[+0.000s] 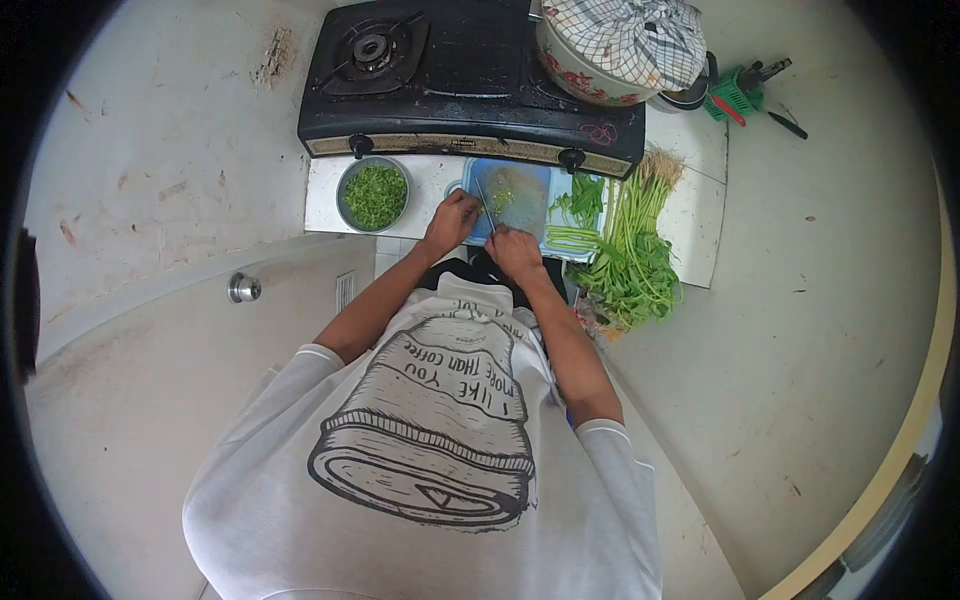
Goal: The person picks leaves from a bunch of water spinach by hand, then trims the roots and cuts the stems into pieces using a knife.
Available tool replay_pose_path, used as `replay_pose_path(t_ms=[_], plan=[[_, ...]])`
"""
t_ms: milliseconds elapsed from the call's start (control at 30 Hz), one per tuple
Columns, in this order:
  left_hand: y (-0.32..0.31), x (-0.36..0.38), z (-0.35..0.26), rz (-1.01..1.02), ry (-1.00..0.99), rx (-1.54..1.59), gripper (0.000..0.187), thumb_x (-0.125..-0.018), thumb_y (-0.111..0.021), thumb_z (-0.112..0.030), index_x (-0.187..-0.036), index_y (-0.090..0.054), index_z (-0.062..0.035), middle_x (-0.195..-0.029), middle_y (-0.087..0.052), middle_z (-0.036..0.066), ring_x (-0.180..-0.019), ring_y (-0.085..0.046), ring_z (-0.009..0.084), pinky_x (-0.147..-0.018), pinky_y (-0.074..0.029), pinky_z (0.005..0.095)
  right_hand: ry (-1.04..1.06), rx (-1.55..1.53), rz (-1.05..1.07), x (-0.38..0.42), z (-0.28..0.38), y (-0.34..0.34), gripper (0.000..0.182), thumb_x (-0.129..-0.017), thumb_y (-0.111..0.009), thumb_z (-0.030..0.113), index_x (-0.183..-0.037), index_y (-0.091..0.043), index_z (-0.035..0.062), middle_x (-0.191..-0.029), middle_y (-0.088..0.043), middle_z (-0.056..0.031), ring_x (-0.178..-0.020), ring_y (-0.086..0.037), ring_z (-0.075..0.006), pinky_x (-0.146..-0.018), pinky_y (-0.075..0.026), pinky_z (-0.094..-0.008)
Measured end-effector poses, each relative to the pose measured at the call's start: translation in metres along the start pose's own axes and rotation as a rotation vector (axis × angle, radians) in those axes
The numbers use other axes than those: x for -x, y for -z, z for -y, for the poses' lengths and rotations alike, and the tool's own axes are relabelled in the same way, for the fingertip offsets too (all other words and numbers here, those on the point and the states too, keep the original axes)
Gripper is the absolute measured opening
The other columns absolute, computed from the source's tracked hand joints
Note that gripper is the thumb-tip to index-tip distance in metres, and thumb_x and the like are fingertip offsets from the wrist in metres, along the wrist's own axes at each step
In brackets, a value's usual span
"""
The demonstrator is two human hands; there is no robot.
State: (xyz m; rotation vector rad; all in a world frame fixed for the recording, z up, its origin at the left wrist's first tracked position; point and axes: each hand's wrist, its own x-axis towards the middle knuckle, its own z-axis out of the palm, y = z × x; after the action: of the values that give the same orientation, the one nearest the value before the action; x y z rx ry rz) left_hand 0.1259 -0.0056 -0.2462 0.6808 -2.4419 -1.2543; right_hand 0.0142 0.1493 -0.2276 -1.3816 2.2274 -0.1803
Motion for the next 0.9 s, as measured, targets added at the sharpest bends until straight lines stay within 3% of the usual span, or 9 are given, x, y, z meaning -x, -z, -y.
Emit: replay_pose_path(t_ms=[200, 600, 900], plan=[[0.002, 0.000, -0.002, 0.013, 0.014, -0.023, 0.016, -0.086, -0.068, 0.000, -0.101, -0.074, -0.0003, -0.091, -0.065, 0.018, -0.086, -0.068, 0.0382, -0.079, -0.056, 0.0449, -0.026, -0.008, -0.006, -0.018, 0.005, 0.002, 0.042, -0.102, -0.053, 0.036, -0.094, -0.069, -0.0018, -0.082, -0.073, -0.0274, -0.077, -0.073, -0.0443, -0.075, -0.059, -0.0523], [0.001, -0.001, 0.004, 0.020, -0.003, -0.004, 0.015, -0.087, -0.067, 0.000, -0.101, -0.072, -0.0017, -0.090, -0.064, 0.016, -0.083, -0.066, 0.0361, -0.076, -0.055, 0.0440, -0.034, -0.008, 0.024, 0.004, -0.002, 0.008, 0.039, -0.100, -0.057, 0.034, -0.097, -0.068, -0.0029, -0.084, -0.073, -0.0285, -0.082, -0.073, -0.0461, -0.077, -0.059, -0.0529], [0.004, -0.001, 0.003, 0.052, 0.008, -0.010, 0.016, -0.088, -0.070, -0.004, -0.104, -0.072, -0.0012, -0.093, -0.064, 0.018, -0.089, -0.067, 0.0378, -0.081, -0.055, 0.0457, -0.119, -0.029, 0.045, -0.018, 0.008, 0.010, 0.044, -0.101, -0.056, 0.040, -0.104, -0.068, -0.0026, -0.089, -0.073, -0.0295, -0.087, -0.073, -0.0463, -0.083, -0.058, -0.0536]])
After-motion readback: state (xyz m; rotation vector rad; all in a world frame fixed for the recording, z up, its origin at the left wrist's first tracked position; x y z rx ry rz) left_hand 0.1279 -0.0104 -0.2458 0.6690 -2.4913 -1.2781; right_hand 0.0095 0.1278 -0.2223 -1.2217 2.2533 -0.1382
